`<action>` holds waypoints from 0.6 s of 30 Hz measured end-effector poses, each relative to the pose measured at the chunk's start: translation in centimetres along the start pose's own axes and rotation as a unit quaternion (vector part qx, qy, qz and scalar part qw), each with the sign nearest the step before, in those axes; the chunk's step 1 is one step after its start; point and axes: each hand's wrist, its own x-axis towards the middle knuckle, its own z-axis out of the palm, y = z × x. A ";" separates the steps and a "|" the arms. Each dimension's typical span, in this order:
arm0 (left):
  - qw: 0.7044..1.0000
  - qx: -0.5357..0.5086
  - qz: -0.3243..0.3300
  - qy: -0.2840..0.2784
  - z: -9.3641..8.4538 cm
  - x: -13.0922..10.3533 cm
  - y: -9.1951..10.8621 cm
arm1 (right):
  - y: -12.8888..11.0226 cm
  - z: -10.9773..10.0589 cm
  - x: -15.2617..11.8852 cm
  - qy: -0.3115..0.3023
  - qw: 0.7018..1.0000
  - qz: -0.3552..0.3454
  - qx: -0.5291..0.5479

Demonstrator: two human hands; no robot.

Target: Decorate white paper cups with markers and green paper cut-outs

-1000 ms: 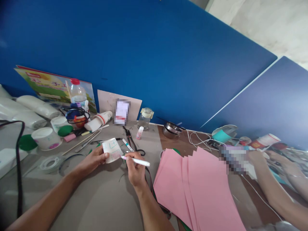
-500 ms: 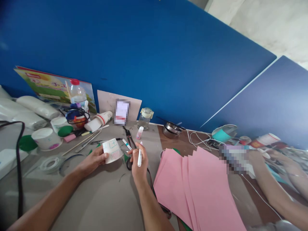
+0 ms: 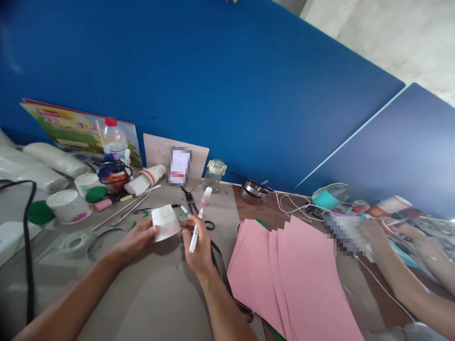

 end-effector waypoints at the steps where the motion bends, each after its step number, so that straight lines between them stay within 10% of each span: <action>1: 1.000 0.001 0.002 -0.002 0.0 0.0 0.0 | -0.1 -0.1 0.0 0.015 1.000 0.003 0.016; 18: 0.999 -0.029 0.005 -0.021 0.0 -0.1 -0.1 | -1.4 -0.8 -0.9 0.046 0.997 -0.023 0.061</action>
